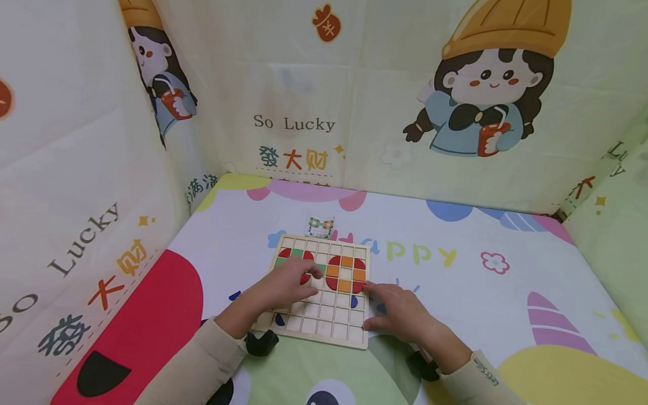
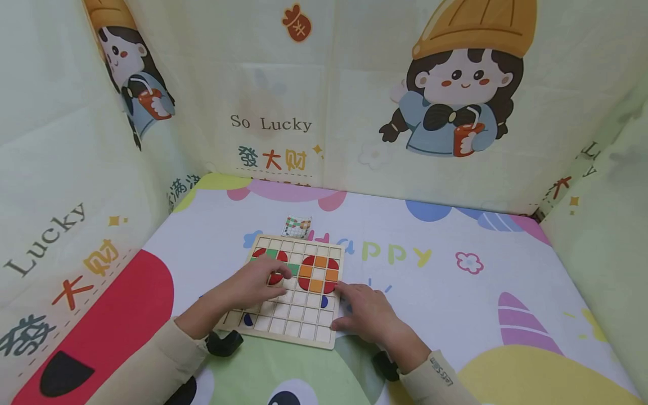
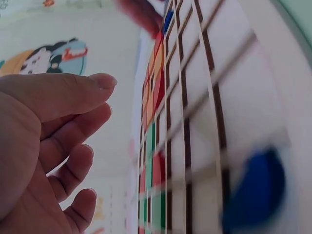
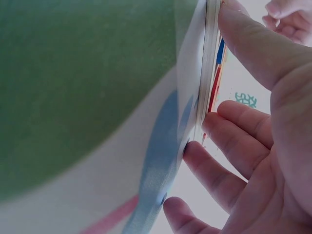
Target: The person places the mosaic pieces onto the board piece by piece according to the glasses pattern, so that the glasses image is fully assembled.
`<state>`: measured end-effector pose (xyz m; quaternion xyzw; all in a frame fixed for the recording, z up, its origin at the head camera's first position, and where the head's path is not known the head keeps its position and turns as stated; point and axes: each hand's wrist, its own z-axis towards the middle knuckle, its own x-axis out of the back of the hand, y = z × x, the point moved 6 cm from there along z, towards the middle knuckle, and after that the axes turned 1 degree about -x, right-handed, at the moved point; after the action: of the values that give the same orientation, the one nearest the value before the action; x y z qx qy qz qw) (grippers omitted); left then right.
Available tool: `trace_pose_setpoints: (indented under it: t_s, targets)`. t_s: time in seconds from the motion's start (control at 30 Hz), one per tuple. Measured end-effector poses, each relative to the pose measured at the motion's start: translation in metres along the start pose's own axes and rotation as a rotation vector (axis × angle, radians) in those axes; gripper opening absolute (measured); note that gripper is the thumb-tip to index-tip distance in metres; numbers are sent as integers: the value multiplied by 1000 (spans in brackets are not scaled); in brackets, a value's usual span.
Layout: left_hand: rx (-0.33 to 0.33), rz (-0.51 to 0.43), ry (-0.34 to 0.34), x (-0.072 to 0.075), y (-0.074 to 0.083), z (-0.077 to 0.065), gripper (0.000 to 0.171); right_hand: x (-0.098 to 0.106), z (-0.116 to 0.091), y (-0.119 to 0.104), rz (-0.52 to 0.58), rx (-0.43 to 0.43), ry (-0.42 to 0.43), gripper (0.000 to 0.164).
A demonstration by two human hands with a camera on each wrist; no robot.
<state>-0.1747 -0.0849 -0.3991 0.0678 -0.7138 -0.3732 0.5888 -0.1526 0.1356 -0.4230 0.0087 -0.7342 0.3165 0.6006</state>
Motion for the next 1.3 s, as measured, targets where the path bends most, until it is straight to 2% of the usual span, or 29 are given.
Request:
trace_pose_setpoints:
  t_s: [0.13,0.3,0.47,0.67,0.97,1.17,1.3]
  targets:
    - [45,2,47,12,-18,-13,17,-1,0,1,4,-19,-14,69]
    - [136,-19,68,25,-39,-27,19,-1,-1,1,-7,-17,-9,70]
    - [229,-19,111,40,-61,-47,26,0,-1,0,-14,-11,-3,69]
    - [295,-16,130,49,-85,-68,35,-1,0,-1,-20,-18,-8,69]
    - [295,-33,68,48,-97,-84,41,1,-1,-1,-3,-28,-15,72]
    - [263,-52,7,41,-95,-88,39,1,-2,-1,0,-36,-17,73]
    - [237,-39,-8,39,-92,-88,33,0,-2,-1,0,-37,-17,73]
